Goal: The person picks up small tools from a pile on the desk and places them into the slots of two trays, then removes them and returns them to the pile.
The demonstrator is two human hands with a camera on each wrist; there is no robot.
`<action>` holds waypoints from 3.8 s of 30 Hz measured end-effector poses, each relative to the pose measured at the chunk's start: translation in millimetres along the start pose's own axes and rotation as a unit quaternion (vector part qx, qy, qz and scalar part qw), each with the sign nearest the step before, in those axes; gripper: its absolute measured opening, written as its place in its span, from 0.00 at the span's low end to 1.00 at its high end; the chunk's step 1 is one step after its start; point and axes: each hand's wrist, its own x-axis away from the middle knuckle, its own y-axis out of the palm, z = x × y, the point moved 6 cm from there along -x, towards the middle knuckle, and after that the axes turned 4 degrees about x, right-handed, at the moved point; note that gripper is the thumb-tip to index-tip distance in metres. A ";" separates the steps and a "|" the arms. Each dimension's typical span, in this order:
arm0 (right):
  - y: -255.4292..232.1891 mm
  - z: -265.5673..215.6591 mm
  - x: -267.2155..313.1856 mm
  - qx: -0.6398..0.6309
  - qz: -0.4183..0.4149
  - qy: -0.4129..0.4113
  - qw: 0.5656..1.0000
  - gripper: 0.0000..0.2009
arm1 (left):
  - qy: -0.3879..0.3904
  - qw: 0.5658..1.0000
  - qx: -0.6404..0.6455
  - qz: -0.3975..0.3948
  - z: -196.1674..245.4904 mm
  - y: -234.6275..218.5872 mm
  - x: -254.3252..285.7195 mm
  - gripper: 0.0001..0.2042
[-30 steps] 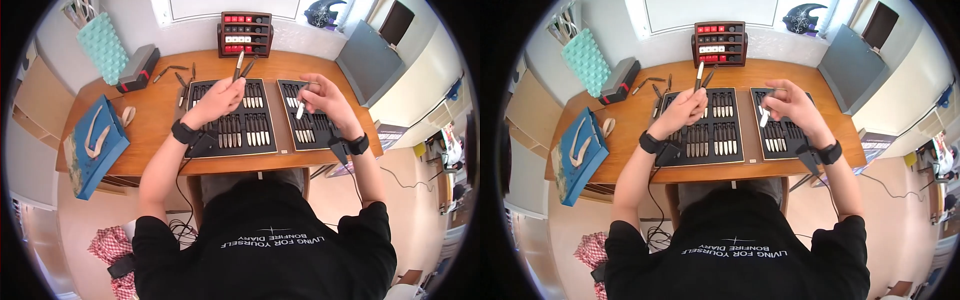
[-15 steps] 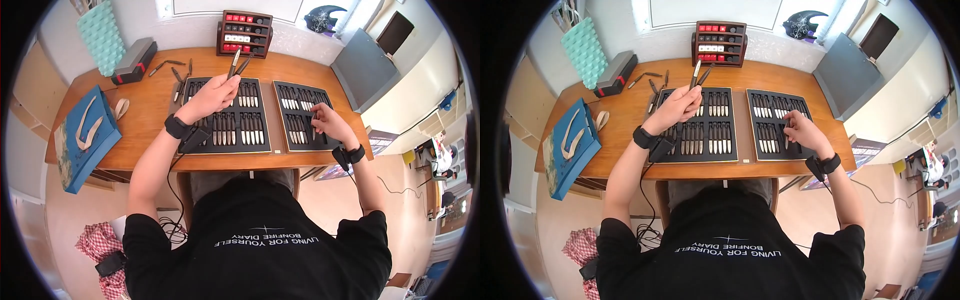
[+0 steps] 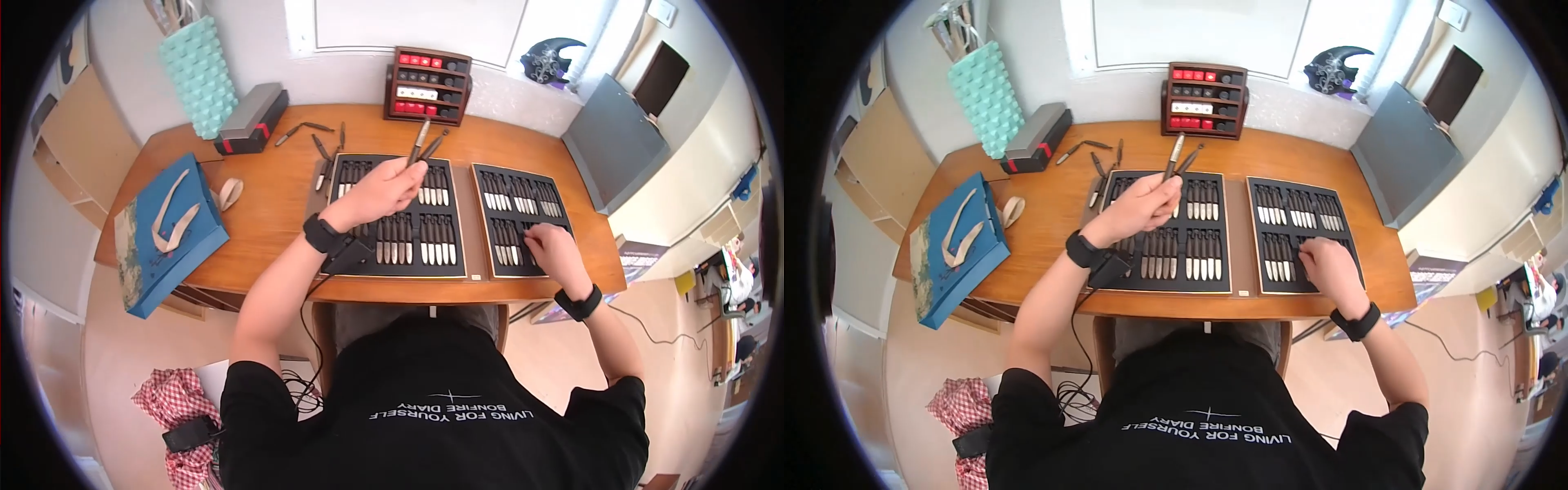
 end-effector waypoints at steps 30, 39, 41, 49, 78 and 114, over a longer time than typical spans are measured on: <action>-23.3 -13.0 -36.1 -0.137 -0.086 0.040 0.986 0.08 | -0.037 0.992 -0.054 -0.106 -2.4 9.0 3.5 0.20; 1.7 -92.9 -82.6 -0.576 -0.085 0.098 0.807 0.11 | -0.064 0.994 -0.021 -0.092 -7.3 6.8 4.6 0.20; 7.1 -94.4 -91.1 -0.588 -0.087 0.116 0.796 0.10 | -0.069 0.993 -0.019 -0.096 -7.5 8.6 5.5 0.20; 5.1 -76.1 -96.5 -0.646 -0.015 0.080 0.759 0.07 | -0.080 0.992 -0.004 -0.095 -10.7 7.6 4.6 0.20; 7.1 38.2 -5.5 -0.160 -0.085 0.232 0.956 0.07 | -0.085 0.988 0.016 -0.131 -19.3 4.2 1.4 0.20; 12.7 -4.1 3.2 0.178 -0.061 -0.057 0.980 0.02 | -0.070 0.989 -0.051 -0.124 -14.0 8.8 3.7 0.25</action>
